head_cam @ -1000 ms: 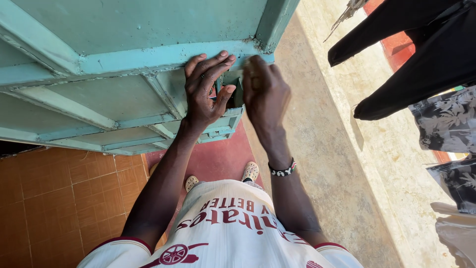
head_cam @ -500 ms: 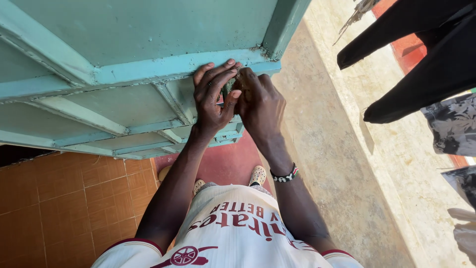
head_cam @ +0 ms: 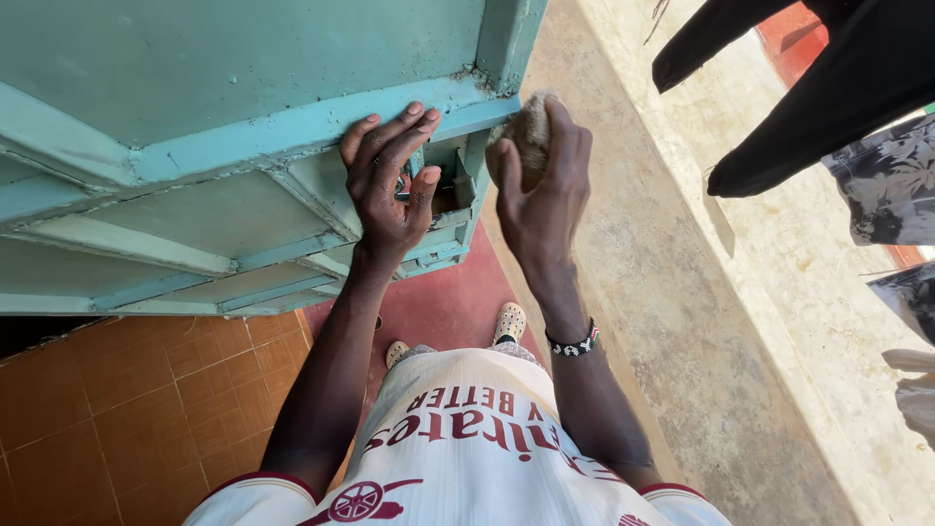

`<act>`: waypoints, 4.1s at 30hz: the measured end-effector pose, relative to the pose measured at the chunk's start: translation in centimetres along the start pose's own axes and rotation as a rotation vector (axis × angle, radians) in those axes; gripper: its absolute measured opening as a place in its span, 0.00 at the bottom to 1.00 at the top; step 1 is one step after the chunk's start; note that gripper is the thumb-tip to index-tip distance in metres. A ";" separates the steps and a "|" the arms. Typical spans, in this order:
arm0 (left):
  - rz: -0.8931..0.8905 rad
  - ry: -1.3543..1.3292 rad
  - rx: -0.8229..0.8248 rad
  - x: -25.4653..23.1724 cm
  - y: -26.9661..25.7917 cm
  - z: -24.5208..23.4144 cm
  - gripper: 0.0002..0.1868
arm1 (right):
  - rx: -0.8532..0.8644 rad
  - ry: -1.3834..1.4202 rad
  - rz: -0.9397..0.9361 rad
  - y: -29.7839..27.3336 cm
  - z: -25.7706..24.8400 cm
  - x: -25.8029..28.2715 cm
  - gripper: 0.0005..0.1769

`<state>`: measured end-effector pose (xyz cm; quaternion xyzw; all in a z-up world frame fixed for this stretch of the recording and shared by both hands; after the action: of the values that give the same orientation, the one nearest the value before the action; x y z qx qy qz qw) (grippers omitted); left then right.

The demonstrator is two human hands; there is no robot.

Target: Wiping and cleaning a teal metal gate with a cloth.

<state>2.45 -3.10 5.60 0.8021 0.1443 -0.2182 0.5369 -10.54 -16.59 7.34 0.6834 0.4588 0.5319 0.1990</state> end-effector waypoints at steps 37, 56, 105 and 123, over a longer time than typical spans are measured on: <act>0.012 -0.008 0.058 0.0 -0.2 -0.7 0.33 | 0.229 -0.129 -0.001 1.7 2.2 0.4 0.26; 0.018 -0.006 0.028 0.3 -0.3 -0.4 0.24 | 0.321 -0.127 -0.191 1.8 2.9 2.5 0.29; 0.017 -0.044 0.035 0.4 -0.4 -0.4 0.24 | 0.263 -0.323 -0.036 2.3 2.5 0.9 0.25; 0.026 0.007 -0.015 0.4 -0.3 -0.3 0.23 | 0.280 -0.087 -0.259 -0.4 4.1 3.0 0.35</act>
<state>2.66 -2.73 5.24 0.8005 0.1375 -0.2072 0.5453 -6.92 -12.99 7.18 0.6620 0.6033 0.4029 0.1885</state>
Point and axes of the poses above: each hand's wrist, its own y-axis towards the middle knuckle, its own z-axis out of the palm, x = y × z, the point moved 7 cm from there along y, towards the middle knuckle, and after that the axes turned 10 degrees about -z, right-handed, at the moved point
